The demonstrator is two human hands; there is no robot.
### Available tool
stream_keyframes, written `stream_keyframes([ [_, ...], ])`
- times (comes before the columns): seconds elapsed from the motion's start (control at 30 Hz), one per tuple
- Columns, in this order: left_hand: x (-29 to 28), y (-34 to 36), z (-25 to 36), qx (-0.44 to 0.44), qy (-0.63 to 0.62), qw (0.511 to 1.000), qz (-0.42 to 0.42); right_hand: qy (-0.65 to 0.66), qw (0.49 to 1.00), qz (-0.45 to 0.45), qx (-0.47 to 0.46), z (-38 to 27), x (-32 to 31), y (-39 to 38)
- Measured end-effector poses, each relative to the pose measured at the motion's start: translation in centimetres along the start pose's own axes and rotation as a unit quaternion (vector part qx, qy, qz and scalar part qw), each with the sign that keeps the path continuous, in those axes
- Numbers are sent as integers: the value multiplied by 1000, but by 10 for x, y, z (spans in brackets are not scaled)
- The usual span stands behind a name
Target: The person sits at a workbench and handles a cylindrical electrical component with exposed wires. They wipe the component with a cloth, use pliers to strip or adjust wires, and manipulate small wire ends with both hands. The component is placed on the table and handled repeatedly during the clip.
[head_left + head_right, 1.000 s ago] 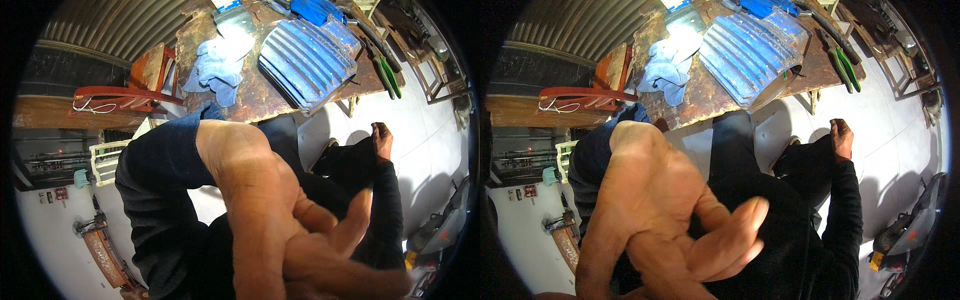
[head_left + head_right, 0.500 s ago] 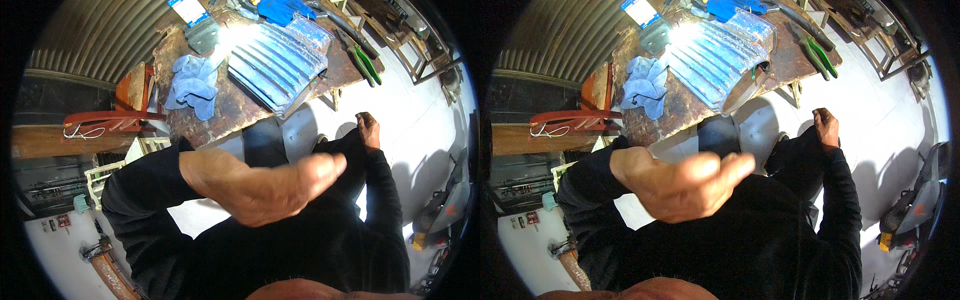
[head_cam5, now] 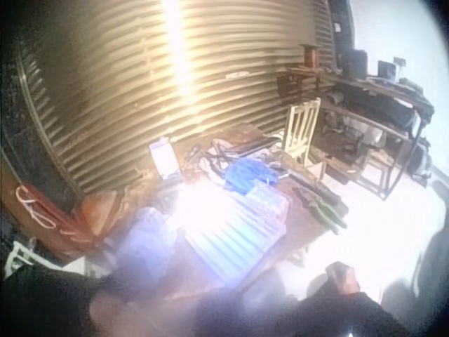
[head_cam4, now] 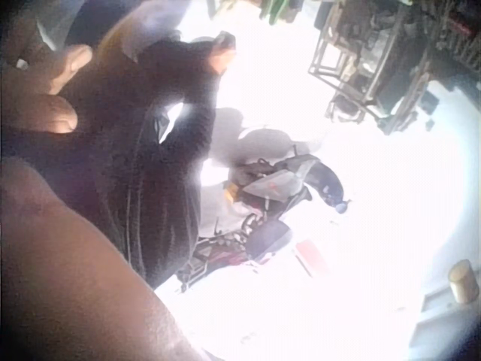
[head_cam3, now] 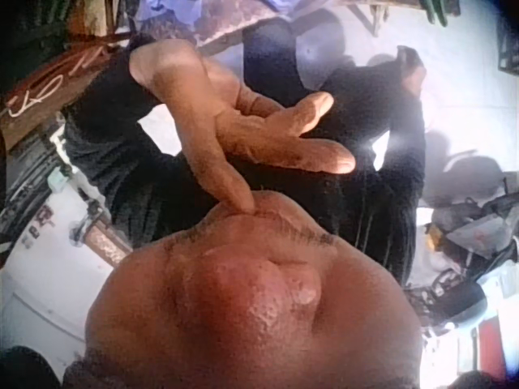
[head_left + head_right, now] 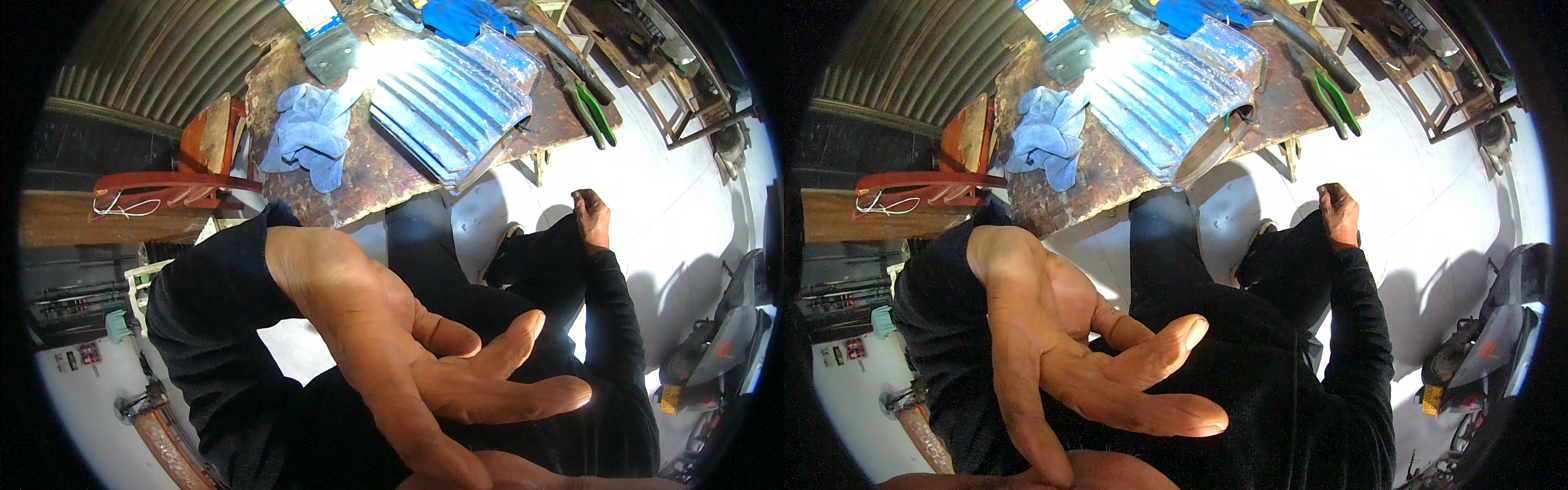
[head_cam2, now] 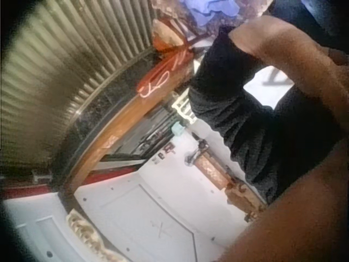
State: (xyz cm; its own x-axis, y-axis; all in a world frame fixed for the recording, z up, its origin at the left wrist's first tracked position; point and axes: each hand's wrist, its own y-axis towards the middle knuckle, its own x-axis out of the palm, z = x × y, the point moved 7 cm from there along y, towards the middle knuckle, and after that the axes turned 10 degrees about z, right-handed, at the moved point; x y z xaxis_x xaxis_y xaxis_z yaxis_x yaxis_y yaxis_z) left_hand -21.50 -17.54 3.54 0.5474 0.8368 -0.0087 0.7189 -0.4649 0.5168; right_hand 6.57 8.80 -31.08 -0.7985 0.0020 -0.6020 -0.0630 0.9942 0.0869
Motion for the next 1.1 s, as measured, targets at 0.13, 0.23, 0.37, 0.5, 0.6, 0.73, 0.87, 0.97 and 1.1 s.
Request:
stream_keyframes([
  [0.13, -3, 5, 5, 35, 17, 998, -50, 0, 1000, 5, -19, -3, -1, 0],
  [0.23, -1, 7, 7, 84, 27, 995, -51, -4, 1000, 7, -25, -5, -2, -1],
  [0.37, -3, 4, 7, 149, 9, 989, 3, -11, 999, 14, -29, -6, -2, -1],
  [0.5, -3, 11, 1, 84, -10, 994, -73, 0, 1000, 10, -2, -1, -1, -1],
  [0.6, -11, 10, 5, 71, -62, 993, -68, -13, 999, 25, -41, -4, -2, -1],
  [0.73, -12, 7, 5, 46, -82, 994, -49, 2, 1000, 15, 12, 6, 2, 0],
  [0.87, -8, 5, 6, 95, -47, 994, -39, 4, 999, 23, -24, 0, 1, 0],
  [0.97, -9, 8, 2, 115, -44, 992, -6, 8, 999, 23, -31, -2, -1, 0],
  [1.1, -7, 21, -21, 35, -137, 989, -45, 12, 1000, 18, -21, 2, -1, -1],
])
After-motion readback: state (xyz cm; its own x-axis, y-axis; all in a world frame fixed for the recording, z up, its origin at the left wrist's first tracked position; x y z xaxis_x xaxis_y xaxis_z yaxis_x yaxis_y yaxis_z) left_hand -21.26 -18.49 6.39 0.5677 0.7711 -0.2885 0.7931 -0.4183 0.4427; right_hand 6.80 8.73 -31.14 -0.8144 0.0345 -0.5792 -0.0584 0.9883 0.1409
